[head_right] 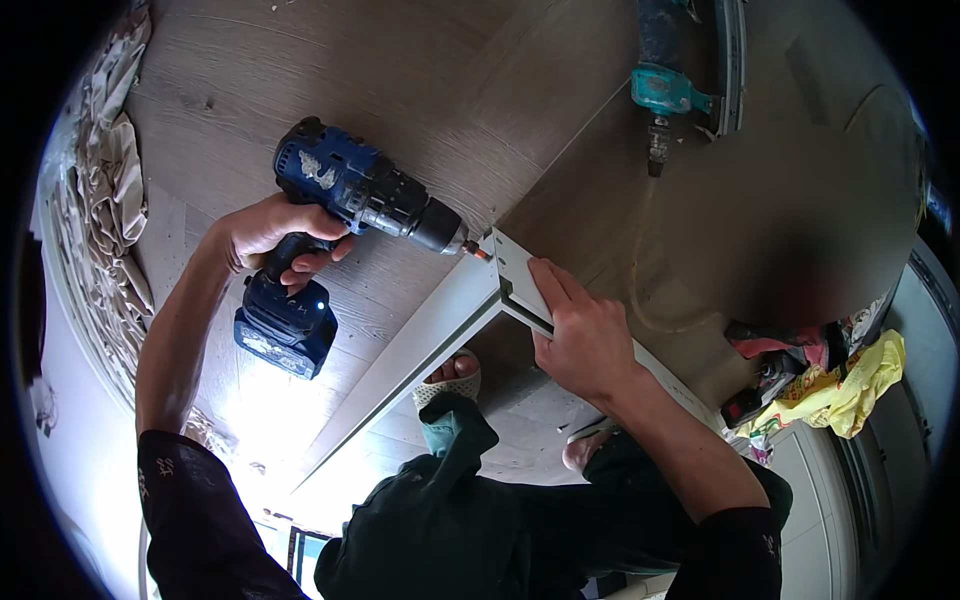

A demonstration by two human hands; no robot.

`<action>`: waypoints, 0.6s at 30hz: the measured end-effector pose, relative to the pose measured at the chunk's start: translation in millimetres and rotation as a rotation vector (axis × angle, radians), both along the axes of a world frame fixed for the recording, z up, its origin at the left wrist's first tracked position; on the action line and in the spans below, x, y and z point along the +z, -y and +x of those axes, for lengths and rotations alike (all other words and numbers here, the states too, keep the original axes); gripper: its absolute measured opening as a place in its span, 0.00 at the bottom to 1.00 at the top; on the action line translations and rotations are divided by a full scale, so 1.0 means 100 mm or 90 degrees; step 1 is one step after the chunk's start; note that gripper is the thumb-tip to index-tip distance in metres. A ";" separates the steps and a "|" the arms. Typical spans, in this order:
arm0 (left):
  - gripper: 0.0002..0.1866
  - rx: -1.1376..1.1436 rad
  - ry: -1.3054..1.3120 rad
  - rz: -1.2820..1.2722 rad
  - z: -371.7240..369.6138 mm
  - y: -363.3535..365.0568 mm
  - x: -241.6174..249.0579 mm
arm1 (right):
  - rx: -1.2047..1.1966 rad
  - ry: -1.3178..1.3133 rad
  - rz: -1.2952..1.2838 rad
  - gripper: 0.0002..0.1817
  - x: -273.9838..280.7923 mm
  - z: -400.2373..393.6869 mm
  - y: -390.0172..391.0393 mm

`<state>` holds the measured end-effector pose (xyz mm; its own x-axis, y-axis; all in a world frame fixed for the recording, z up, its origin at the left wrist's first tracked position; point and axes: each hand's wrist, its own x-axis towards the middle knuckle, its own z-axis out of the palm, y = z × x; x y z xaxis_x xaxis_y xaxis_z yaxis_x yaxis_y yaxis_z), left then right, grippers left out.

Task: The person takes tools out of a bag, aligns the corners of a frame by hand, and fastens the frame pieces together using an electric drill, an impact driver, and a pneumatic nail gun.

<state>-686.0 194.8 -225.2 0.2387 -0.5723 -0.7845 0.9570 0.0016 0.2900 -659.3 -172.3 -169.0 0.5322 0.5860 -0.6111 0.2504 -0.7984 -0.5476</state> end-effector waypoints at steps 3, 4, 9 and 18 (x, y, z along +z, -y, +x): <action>0.22 0.005 0.004 0.002 -0.03 -0.01 -0.02 | -0.001 -0.010 -0.012 0.36 0.01 0.01 -0.01; 0.22 0.008 0.009 0.003 -0.04 -0.01 -0.03 | 0.002 -0.008 -0.013 0.36 0.01 0.01 -0.01; 0.22 0.013 0.017 0.002 -0.07 -0.01 -0.01 | 0.009 0.000 -0.033 0.35 0.00 -0.01 -0.01; 0.25 0.028 0.032 0.019 -0.05 -0.29 0.00 | 0.003 0.013 -0.007 0.33 0.01 0.00 0.04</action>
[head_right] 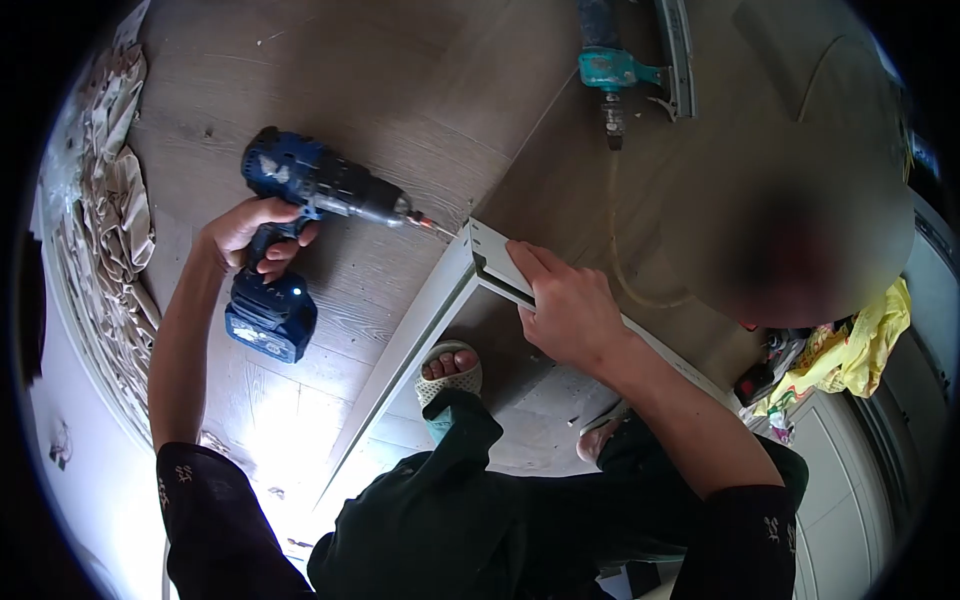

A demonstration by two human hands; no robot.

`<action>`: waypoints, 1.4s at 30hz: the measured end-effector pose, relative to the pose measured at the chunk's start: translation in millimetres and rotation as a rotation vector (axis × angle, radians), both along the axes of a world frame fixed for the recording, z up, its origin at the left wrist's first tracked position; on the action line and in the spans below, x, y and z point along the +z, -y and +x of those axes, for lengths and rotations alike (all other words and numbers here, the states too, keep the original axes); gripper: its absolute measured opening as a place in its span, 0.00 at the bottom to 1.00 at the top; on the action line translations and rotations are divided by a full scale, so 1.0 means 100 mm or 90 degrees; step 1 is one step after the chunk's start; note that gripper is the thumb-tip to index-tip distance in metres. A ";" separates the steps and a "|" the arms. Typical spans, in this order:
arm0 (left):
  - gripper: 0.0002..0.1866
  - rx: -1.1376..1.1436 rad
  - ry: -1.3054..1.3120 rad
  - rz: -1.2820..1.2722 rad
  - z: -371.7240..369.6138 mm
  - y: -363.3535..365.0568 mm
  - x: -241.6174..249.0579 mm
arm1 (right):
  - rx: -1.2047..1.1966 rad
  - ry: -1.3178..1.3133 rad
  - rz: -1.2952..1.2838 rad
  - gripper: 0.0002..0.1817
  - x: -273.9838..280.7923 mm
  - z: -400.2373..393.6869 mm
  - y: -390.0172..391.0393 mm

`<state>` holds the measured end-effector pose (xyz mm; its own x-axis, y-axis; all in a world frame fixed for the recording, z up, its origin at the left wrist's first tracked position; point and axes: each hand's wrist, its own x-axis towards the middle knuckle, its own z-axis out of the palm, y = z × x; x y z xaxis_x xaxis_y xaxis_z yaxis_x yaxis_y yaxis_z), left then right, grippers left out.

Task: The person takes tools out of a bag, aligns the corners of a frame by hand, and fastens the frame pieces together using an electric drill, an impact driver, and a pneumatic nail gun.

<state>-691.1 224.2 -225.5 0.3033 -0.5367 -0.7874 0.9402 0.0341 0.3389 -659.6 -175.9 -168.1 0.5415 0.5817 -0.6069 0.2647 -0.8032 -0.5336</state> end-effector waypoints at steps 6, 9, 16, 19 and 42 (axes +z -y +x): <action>0.29 0.128 -0.079 0.165 -0.25 -0.82 -0.11 | -0.002 -0.001 0.008 0.25 -0.09 -0.06 0.14; 0.31 0.150 -0.038 0.230 -0.35 -1.18 -0.35 | 0.057 -0.088 -0.023 0.25 -0.05 0.06 0.25; 0.31 0.070 0.085 0.479 -0.30 -1.35 0.06 | 0.142 -0.117 -0.083 0.28 0.57 0.41 1.61; 0.34 -0.003 0.149 0.693 -0.41 -1.31 0.28 | 0.066 -0.100 -0.238 0.18 1.03 0.50 2.81; 0.16 -0.582 0.551 0.790 0.44 2.24 2.81 | -1.060 0.427 0.355 0.26 1.05 0.81 7.23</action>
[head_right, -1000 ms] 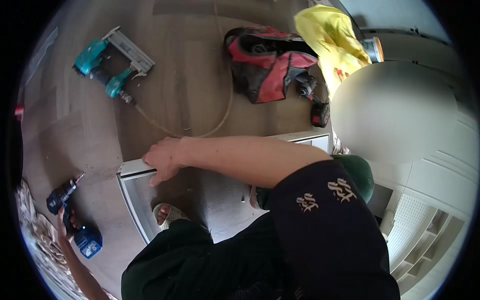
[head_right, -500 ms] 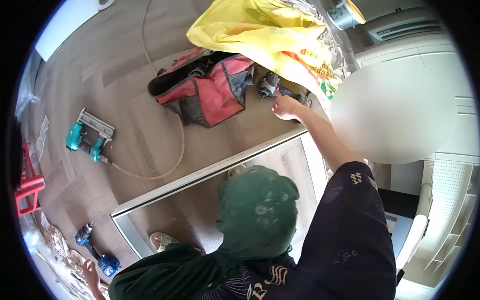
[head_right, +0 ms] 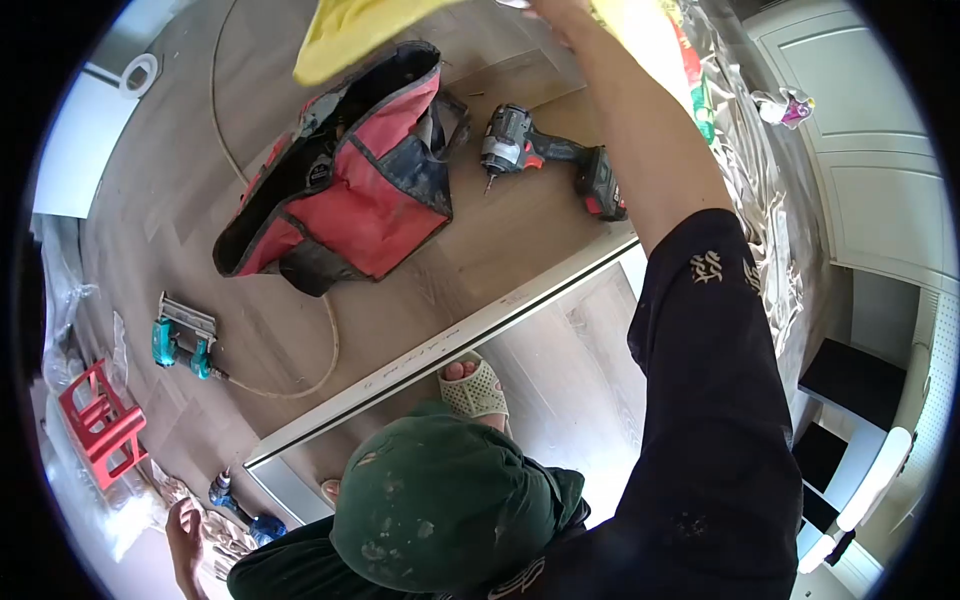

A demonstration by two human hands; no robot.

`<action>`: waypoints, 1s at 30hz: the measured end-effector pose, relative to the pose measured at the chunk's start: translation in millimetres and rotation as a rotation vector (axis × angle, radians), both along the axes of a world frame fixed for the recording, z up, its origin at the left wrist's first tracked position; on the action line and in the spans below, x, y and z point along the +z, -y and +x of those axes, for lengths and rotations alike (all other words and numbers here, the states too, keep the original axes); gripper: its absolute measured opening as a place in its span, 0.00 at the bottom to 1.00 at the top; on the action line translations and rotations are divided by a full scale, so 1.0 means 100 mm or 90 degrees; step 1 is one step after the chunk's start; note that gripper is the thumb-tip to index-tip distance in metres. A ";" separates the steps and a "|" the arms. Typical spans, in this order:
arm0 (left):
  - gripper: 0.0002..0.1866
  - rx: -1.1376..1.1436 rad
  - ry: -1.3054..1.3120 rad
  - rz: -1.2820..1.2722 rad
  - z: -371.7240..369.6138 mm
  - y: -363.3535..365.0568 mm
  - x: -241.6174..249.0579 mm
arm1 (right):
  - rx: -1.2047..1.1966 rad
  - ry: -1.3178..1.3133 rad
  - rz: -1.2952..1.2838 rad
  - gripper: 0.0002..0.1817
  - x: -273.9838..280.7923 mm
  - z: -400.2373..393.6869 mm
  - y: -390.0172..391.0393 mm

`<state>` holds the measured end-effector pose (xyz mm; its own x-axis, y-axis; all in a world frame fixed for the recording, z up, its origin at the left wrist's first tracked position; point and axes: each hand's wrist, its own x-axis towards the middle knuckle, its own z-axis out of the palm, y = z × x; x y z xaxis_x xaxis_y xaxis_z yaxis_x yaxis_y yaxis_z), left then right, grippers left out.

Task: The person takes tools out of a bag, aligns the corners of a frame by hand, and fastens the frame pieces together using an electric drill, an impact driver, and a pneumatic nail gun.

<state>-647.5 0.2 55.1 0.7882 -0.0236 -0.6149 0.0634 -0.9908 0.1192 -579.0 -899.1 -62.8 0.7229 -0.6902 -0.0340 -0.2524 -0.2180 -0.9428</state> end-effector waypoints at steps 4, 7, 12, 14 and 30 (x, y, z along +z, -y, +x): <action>0.18 -0.088 0.032 -0.026 -0.05 0.57 0.13 | -0.205 0.062 0.174 0.19 0.08 0.02 0.15; 0.22 -0.160 0.017 -0.023 -0.11 0.85 0.12 | 0.087 -0.054 -0.085 0.18 -0.96 -0.04 0.13; 0.20 -0.207 -0.086 0.058 -0.15 1.03 0.20 | 0.414 -0.293 -0.443 0.19 -1.84 -0.08 0.08; 0.23 -0.116 -0.161 0.103 -0.17 0.92 0.25 | 0.394 -0.331 -0.329 0.19 -1.89 -0.01 0.10; 0.22 -0.056 -0.154 0.042 -0.27 0.85 0.25 | 0.297 -0.476 -0.528 0.15 -1.77 0.94 -0.26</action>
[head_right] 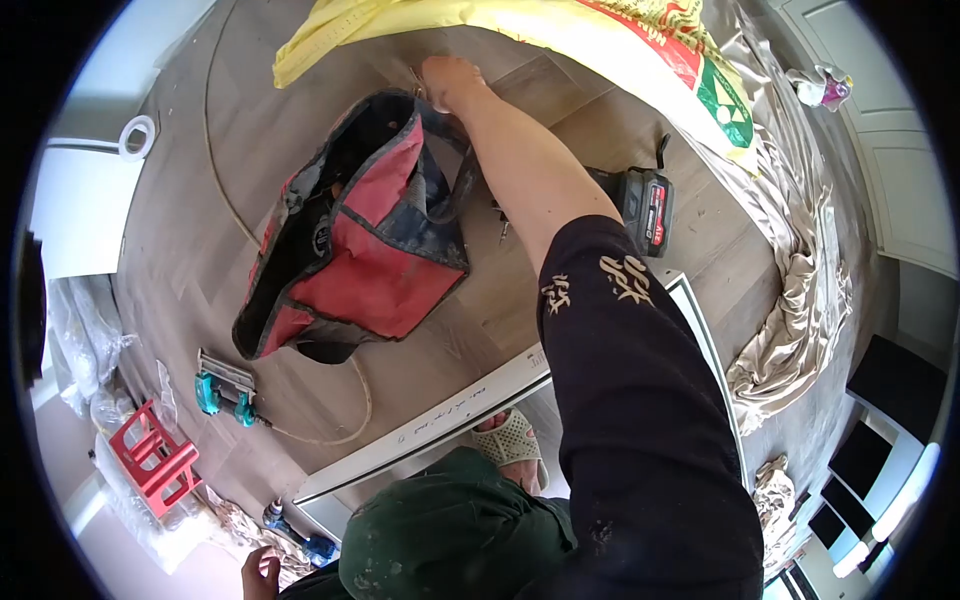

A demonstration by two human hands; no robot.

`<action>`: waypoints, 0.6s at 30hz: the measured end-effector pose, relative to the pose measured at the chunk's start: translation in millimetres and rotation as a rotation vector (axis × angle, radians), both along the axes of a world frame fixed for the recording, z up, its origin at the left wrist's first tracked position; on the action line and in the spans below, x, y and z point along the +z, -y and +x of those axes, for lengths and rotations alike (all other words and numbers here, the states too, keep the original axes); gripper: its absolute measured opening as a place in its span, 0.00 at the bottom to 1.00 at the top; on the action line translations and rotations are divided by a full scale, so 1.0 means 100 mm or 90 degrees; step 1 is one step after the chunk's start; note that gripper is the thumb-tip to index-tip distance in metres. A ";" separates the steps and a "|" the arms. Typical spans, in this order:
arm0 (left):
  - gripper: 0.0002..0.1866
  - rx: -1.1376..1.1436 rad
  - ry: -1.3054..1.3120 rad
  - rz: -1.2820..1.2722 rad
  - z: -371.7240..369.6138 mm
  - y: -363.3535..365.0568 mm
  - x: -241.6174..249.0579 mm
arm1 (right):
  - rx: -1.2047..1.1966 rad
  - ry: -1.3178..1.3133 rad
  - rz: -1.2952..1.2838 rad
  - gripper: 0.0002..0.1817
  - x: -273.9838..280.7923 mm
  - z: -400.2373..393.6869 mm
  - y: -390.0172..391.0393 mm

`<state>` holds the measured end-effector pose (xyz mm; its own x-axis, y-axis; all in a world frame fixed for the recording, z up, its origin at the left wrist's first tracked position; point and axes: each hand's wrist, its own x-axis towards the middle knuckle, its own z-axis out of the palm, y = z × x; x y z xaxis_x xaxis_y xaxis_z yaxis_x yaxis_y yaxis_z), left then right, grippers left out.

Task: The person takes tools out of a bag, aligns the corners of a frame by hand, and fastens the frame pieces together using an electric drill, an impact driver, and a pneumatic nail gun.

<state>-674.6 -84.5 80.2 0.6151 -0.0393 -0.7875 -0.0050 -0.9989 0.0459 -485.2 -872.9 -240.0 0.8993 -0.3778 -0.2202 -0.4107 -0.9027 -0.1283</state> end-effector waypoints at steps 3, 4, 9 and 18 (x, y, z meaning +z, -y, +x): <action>0.22 0.079 -0.021 0.021 -0.07 0.02 0.00 | -0.293 0.218 0.193 0.18 -0.12 0.15 0.09; 0.22 0.124 -0.045 0.053 -0.07 0.08 0.02 | -0.291 0.221 0.194 0.18 -0.17 0.19 0.12; 0.25 0.192 -0.064 -0.014 -0.15 -0.34 -0.02 | -0.172 0.231 0.186 0.19 -0.35 0.54 0.13; 0.23 0.343 -0.048 -0.065 -0.14 -0.18 -0.23 | 0.362 0.311 0.112 0.15 -0.69 0.44 0.51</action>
<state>-689.0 -66.5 56.9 0.5120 0.1867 -0.8385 0.5123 -0.8499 0.1236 -441.2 -923.6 -309.1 0.9555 0.1755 0.2372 0.2504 -0.9076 -0.3371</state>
